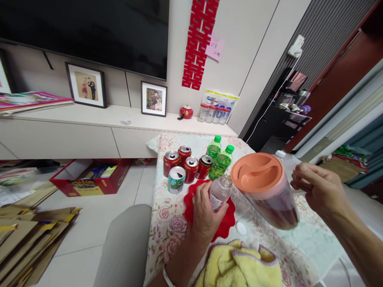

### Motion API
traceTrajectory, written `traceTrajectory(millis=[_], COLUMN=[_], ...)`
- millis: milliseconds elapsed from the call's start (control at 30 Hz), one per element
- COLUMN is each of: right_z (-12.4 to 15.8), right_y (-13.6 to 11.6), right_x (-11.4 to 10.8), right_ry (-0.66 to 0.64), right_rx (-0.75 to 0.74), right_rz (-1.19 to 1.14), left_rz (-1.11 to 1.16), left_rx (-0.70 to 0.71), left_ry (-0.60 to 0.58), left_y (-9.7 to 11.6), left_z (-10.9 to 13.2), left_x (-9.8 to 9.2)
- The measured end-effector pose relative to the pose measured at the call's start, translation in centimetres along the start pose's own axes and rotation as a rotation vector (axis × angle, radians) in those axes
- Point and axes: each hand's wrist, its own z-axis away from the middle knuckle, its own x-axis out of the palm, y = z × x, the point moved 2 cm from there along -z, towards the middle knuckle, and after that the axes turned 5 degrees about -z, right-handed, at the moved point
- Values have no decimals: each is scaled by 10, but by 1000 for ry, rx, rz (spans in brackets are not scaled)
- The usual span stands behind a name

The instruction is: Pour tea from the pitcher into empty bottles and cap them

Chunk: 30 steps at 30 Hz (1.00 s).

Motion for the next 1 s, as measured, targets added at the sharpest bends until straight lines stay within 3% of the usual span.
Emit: traceTrajectory(millis=[1000], right_z=[0], right_y=[-1], right_x=[0], right_ry=[11], right_rx=[12], right_rz=[-1], left_rz=[-18], left_rx=[4], left_ry=[7], left_y=[1], left_z=[0], left_x=[-2])
